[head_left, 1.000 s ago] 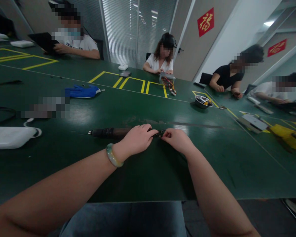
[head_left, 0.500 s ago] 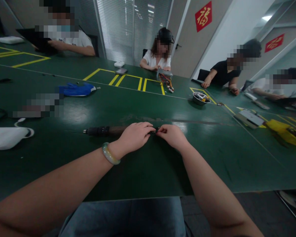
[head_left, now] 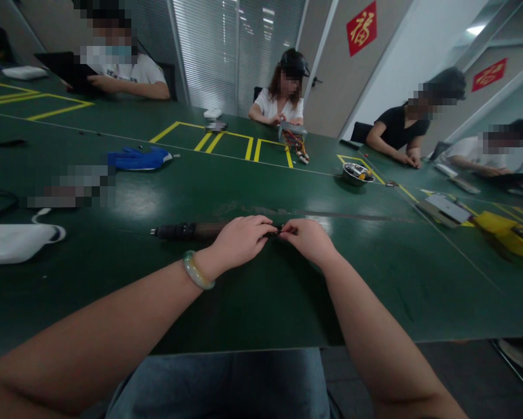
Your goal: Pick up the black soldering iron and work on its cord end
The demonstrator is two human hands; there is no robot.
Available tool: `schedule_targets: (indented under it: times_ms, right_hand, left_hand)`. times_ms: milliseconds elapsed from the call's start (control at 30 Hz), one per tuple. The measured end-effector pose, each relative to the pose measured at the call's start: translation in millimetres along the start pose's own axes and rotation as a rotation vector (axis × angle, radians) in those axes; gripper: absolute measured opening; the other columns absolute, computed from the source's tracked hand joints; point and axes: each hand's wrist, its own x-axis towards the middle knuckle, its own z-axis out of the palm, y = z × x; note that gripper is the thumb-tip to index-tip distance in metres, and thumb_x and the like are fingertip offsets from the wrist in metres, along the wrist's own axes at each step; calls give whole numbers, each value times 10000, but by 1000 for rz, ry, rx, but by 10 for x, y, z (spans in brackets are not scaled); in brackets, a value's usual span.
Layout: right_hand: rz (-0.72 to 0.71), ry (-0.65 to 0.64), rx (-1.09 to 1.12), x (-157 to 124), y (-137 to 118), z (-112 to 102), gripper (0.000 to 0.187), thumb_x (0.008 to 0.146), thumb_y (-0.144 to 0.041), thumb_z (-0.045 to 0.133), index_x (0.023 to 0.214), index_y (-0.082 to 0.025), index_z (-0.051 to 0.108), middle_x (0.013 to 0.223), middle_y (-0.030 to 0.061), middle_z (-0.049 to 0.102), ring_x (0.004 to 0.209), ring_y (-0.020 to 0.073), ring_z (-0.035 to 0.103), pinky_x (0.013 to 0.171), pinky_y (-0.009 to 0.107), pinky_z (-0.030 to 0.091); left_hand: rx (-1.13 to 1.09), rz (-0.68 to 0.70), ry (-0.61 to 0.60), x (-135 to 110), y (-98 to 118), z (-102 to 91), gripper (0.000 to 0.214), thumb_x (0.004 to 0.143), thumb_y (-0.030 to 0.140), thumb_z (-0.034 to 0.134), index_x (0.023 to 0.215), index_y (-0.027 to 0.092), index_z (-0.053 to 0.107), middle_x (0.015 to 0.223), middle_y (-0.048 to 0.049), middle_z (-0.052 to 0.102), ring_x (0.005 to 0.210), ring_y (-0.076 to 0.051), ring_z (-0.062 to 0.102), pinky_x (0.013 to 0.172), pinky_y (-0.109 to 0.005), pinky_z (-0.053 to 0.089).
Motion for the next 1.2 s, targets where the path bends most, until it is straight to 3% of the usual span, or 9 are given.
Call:
schedule_targets:
  times_ms: [267, 567, 867, 933, 1100, 1200]
  right_hand:
    - [-19, -32, -39, -2, -45, -12, 50, 844, -253, 675, 856, -250, 723, 798, -32, 671, 709, 113, 576, 620, 228, 356]
    - [-64, -2, -29, 6, -27, -9, 31, 827, -249, 696, 849, -240, 715, 820, -28, 670, 727, 111, 580, 624, 226, 360]
    - [-18, 56, 40, 8, -12, 61, 41, 841, -268, 677, 841, -234, 701, 776, -30, 661, 691, 110, 582, 606, 220, 367]
    - [-2, 79, 43, 18, -14, 77, 54, 843, -256, 674, 889, -234, 694, 778, -29, 658, 696, 112, 583, 609, 219, 371]
    - [13, 89, 15, 82, -7, 137, 400, 850, -191, 664, 1242, -250, 608, 845, -18, 665, 773, 130, 603, 677, 230, 406]
    - [-53, 50, -38, 122, -10, 158, 289, 889, -187, 616, 1168, -245, 662, 1005, 8, 675, 925, 149, 606, 807, 248, 420]
  left_hand:
    - [3, 8, 3, -2, -5, -3, 330, 942, 247, 472, 1242, 268, 609, 1304, -30, 572, 1181, -212, 546, 968, -389, 452]
    - [7, 8, 0, -4, -4, -4, 326, 939, 247, 480, 1240, 273, 603, 1305, -20, 572, 1181, -206, 546, 961, -392, 454]
    - [22, -4, 7, 3, -9, 0, 327, 931, 243, 494, 1238, 247, 603, 1303, -40, 578, 1183, -212, 552, 970, -384, 454]
    - [21, -7, 10, 6, -7, -7, 324, 933, 245, 490, 1237, 242, 604, 1299, -46, 581, 1179, -214, 554, 966, -385, 457]
    - [20, -10, 13, 14, -2, -9, 311, 941, 241, 471, 1215, 243, 618, 1283, -41, 589, 1167, -208, 560, 965, -384, 458]
    - [19, -20, 14, 13, 1, -4, 310, 940, 241, 468, 1211, 238, 618, 1269, -42, 594, 1148, -206, 568, 969, -385, 454]
